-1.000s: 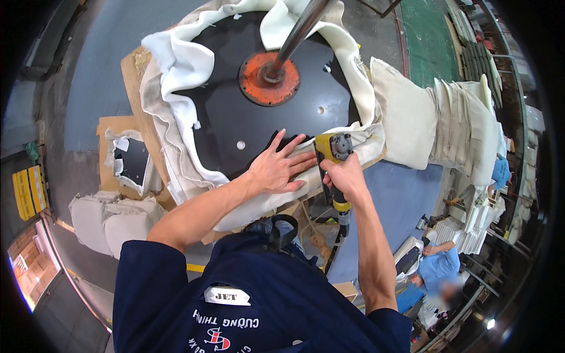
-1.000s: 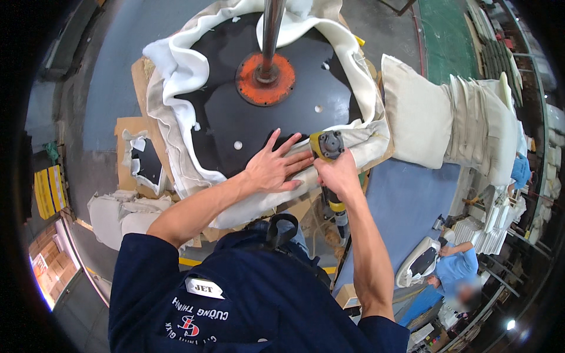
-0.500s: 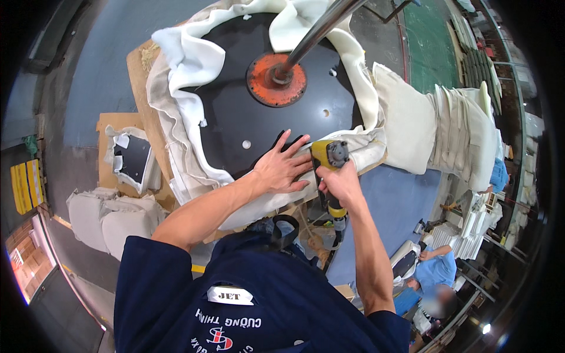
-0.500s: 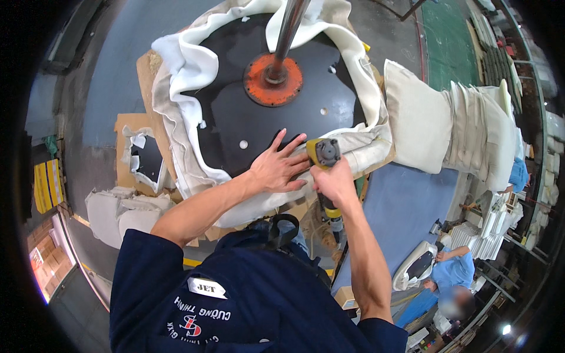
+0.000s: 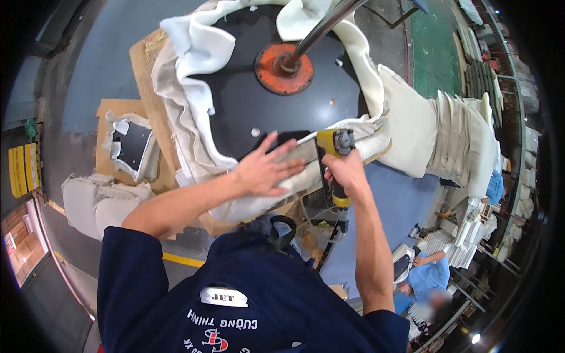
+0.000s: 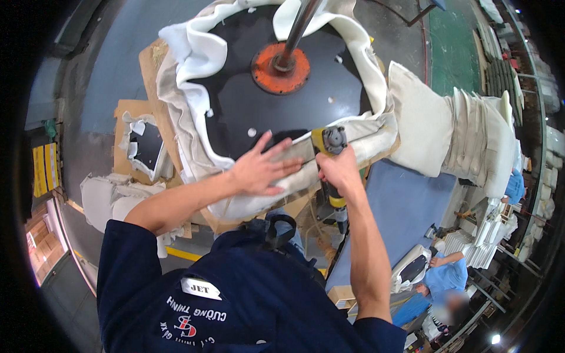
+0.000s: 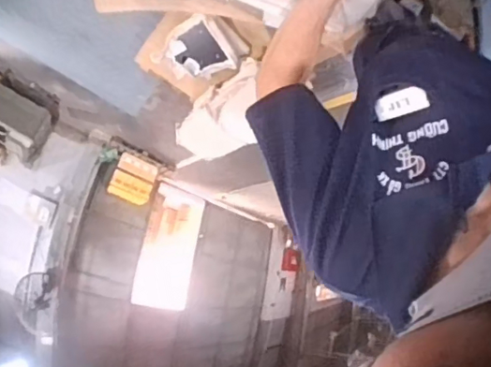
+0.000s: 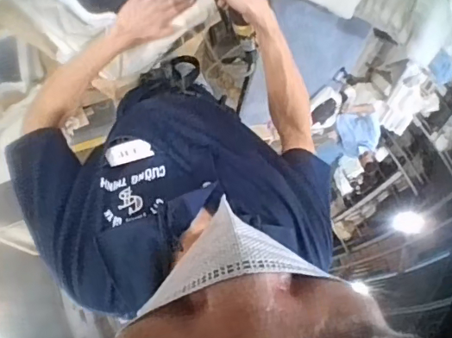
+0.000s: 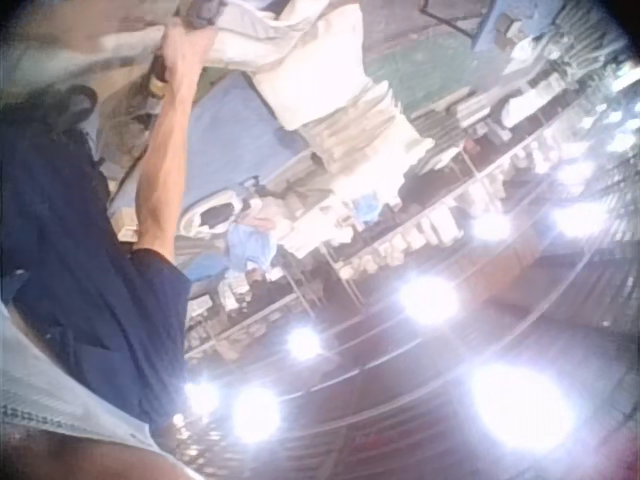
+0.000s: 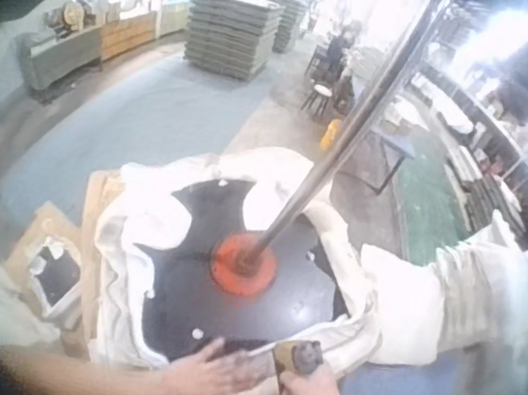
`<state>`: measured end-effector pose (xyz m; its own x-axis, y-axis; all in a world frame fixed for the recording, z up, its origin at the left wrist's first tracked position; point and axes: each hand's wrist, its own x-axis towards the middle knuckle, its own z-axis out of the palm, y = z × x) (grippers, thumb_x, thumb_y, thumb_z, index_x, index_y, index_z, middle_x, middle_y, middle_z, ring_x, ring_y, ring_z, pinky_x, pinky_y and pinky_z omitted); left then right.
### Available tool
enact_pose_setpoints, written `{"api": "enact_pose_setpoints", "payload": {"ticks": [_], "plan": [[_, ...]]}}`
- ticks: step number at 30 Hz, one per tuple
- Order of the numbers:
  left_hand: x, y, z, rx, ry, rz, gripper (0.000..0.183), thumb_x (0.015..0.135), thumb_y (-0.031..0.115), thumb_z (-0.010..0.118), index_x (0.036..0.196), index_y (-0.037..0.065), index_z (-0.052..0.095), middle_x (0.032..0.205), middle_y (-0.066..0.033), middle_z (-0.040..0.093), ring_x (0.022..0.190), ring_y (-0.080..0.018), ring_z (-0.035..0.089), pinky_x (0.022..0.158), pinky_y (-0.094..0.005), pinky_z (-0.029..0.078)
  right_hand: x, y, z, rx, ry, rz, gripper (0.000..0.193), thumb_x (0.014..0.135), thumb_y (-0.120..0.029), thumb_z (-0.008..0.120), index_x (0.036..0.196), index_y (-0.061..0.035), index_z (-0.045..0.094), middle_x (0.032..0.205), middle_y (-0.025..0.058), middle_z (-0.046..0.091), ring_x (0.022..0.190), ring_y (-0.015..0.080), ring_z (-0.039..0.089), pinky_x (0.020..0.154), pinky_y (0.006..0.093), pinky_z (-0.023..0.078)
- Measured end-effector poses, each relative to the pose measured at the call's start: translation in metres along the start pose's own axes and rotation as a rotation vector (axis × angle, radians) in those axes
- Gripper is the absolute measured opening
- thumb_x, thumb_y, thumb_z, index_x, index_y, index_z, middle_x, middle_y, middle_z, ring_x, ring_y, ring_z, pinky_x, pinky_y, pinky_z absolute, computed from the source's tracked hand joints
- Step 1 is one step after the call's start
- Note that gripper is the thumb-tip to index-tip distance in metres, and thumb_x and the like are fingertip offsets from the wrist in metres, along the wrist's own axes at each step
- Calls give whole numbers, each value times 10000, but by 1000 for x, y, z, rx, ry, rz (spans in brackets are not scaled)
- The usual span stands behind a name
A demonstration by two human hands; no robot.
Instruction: The person assembles a cushion by placing a foam insert into a fabric cover and securing the edges to a black base using a pneumatic staple gun. The person repeatedly adjusts the fabric, pulls it taut, and staples it around the perimeter of the base.
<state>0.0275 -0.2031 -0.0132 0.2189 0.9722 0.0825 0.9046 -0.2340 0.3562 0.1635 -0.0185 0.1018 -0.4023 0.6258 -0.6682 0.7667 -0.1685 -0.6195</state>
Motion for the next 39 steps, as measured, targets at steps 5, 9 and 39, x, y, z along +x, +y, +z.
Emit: {"api": "enact_pose_setpoints", "payload": {"ticks": [5, 9, 39], "plan": [[3, -1, 4, -113, 13, -67, 683, 974, 568, 496, 1591, 283, 430, 1665, 94, 356, 1603, -317, 127, 1237, -709, 40, -15, 11, 16, 69, 18, -59, 160, 846, -74, 692, 910, 72, 694, 711, 85, 671, 522, 135, 605, 466, 300, 488], [4, -1, 6, -90, 35, -106, 663, 989, 564, 475, 1595, 300, 426, 1660, 98, 366, 1606, -317, 115, 1234, -711, 29, -6, 4, 11, -24, -24, 52, 170, 853, -53, 683, 964, 75, 688, 726, 85, 672, 520, 132, 598, 478, 299, 492], [-12, 29, -6, 40, 28, -167, 626, 971, 538, 493, 1473, 173, 576, 1580, 12, 468, 1594, -337, 157, 1231, -719, 76, -25, 12, 40, -9, -83, -68, 151, 846, -50, 633, 930, 71, 662, 681, 94, 653, 505, 151, 615, 472, 308, 502]]}}
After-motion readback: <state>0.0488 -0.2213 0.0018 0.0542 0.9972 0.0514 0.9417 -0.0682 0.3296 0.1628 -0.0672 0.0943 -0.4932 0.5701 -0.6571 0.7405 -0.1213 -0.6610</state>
